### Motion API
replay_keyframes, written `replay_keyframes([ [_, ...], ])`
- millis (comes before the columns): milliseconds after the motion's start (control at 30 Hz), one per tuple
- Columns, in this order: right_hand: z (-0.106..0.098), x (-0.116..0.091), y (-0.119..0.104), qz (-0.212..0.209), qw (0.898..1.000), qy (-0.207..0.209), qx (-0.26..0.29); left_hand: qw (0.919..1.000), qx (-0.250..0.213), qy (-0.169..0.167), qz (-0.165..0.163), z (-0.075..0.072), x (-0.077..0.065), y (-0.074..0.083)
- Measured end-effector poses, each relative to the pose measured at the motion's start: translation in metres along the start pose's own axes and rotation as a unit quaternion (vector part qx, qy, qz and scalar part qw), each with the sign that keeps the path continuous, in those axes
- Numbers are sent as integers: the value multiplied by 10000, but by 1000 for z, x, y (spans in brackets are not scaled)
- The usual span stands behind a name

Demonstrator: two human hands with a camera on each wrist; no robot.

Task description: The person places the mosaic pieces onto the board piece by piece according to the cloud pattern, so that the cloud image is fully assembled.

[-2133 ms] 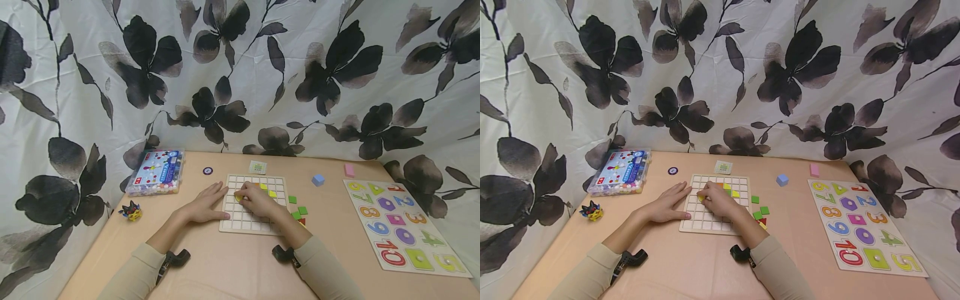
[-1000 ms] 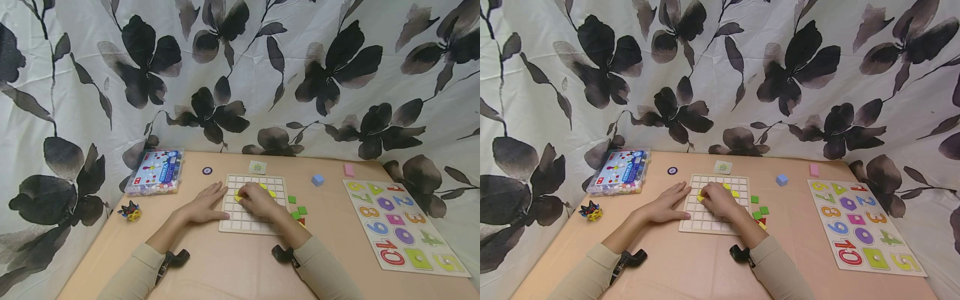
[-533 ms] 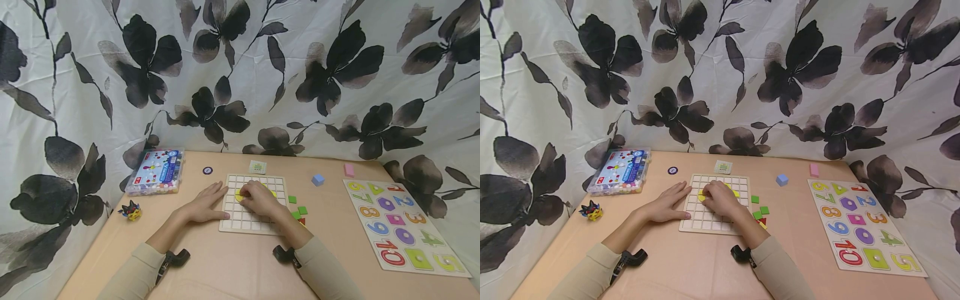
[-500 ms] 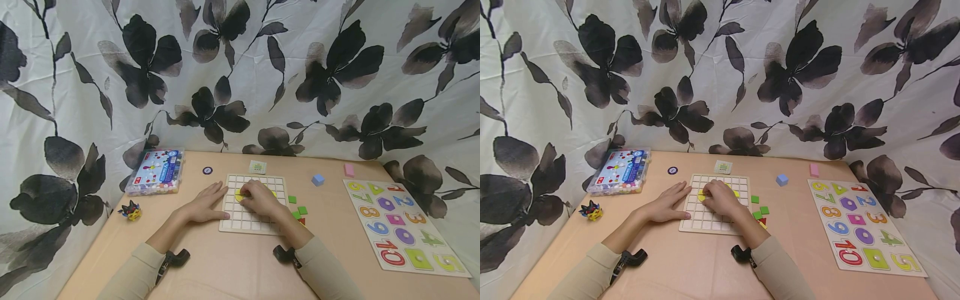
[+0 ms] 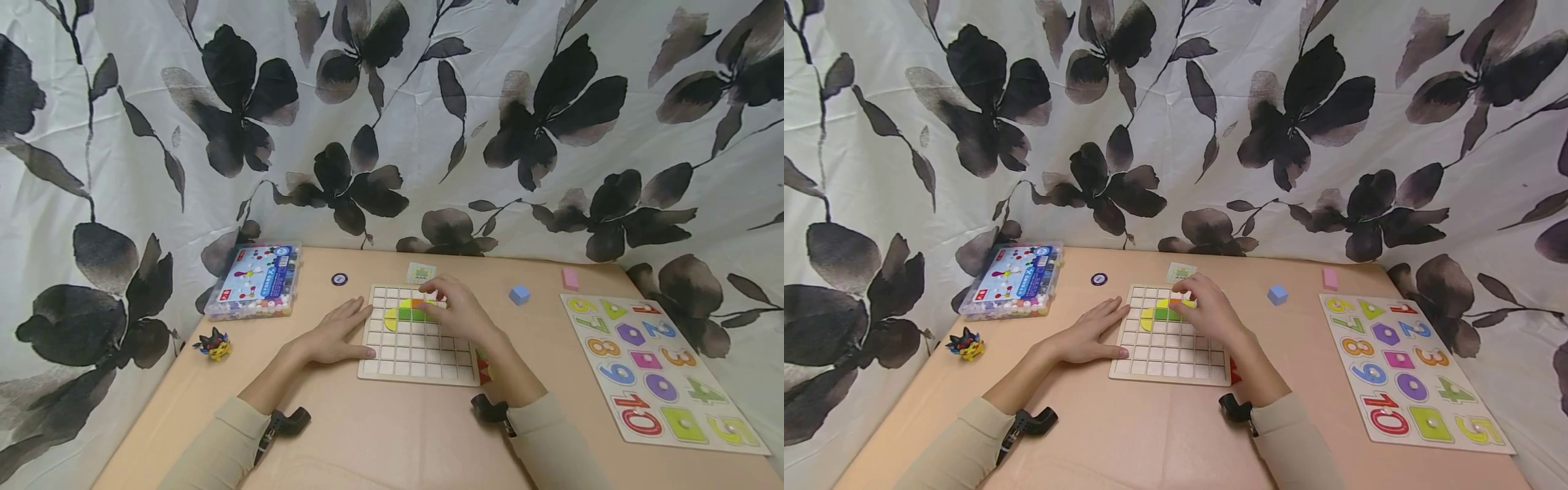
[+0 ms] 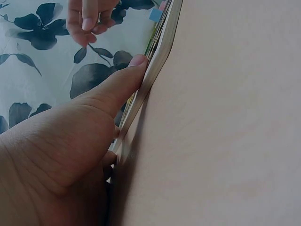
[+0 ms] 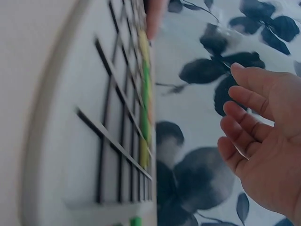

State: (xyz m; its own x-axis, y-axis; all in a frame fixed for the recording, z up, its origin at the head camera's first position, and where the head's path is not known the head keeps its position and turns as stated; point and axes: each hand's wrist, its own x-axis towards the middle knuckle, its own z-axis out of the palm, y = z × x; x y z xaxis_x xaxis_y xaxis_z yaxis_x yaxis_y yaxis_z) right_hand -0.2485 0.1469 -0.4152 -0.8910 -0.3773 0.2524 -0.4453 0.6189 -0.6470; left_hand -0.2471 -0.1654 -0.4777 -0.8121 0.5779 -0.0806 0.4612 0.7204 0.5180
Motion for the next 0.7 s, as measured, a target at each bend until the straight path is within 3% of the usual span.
replay_keyframes([
  [400,-37,-10,21,29,9999,52,113,10000,62,-7,14,2,1,-2],
  [700,-52,-20,49,498,9981,-231,274,10000,21,36,43,2,0,0],
])
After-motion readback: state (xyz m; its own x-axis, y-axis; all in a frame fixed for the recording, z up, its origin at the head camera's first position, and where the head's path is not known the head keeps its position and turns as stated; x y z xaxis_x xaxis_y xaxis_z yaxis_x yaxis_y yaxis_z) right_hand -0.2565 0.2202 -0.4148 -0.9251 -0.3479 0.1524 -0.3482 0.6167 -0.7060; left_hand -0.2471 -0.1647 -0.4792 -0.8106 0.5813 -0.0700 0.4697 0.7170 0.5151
